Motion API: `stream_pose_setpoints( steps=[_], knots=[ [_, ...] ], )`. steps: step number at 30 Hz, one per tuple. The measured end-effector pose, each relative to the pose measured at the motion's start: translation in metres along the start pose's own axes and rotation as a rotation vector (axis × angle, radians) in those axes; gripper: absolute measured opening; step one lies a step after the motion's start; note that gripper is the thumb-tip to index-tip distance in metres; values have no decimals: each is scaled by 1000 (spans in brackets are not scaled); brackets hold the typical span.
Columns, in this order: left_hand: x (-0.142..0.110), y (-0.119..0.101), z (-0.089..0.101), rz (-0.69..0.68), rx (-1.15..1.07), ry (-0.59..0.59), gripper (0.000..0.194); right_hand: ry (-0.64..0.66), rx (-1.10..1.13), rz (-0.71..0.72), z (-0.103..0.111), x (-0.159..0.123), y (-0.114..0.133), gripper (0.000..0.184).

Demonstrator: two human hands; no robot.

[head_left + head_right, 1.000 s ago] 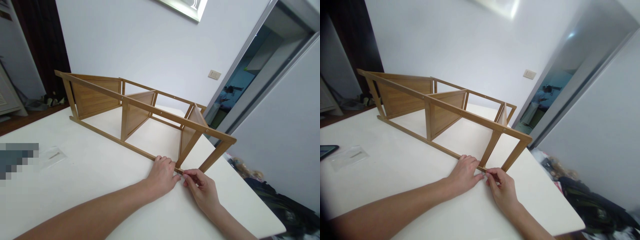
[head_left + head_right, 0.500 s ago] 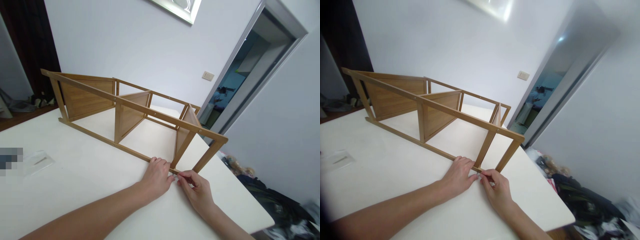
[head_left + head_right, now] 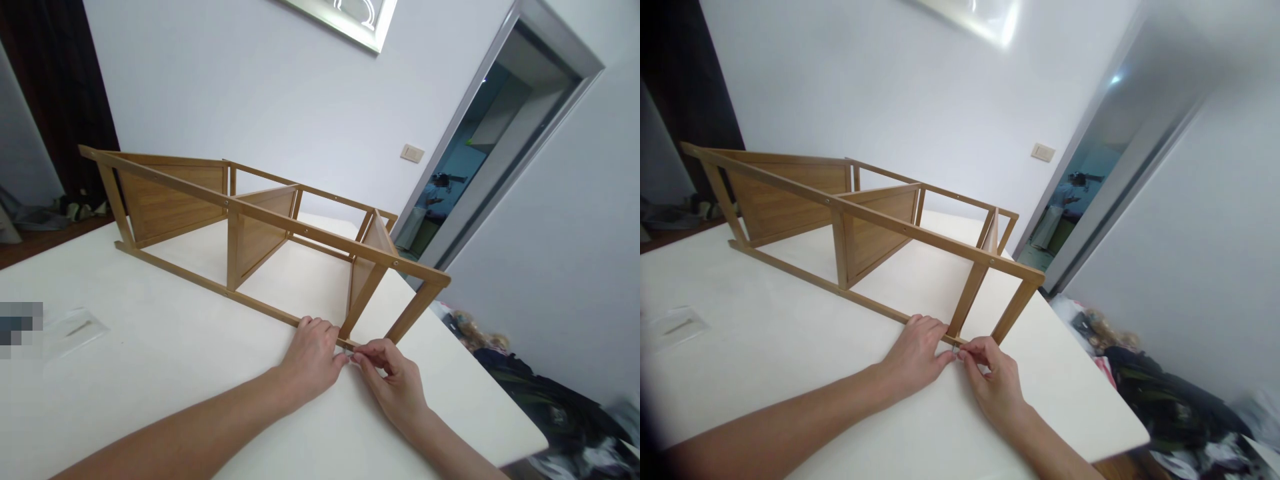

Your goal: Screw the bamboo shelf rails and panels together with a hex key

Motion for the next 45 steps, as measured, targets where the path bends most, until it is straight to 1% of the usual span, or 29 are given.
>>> stream_pose_setpoints(
  steps=[8, 12, 17, 21, 24, 30, 35, 39, 45],
  knots=[
    [2, 1, -3, -13, 20, -15, 17, -17, -25, 60, -2, 1, 5, 6],
    [3, 1, -2, -15, 26, -29, 15, 11, -48, 82, -4, 1, 7, 7],
    [2, -1, -2, -16, 52, -24, 16, 5, -47, 73, -3, 0, 6, 8],
    [2, -2, -1, -17, 57, -29, 18, 16, -89, 80, -3, -1, 5, 9],
    [2, -2, -2, -22, 64, -26, 19, 22, -140, 110, -4, -3, 6, 12],
    [4, 2, -3, -5, 40, -23, 20, 41, -271, 225, -6, -6, 16, 15],
    [7, 4, -2, 21, 16, -6, 21, 32, -374, 287, -7, -5, 21, 13],
    [8, 3, -1, 25, 20, 3, 23, 9, -403, 298, -3, -5, 20, 10],
    [8, 2, -3, 18, 37, 17, 22, -5, -464, 378, -2, -5, 26, 9]
  ],
)
Point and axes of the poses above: each hand's wrist, its own x-axis towards the middle knuckle, its own z-axis out of the back of the hand, y = z × x, the point moved 10 cm from there along x, towards the middle knuckle, and after that the axes turned 1 degree about y, right-handed, at the moved point
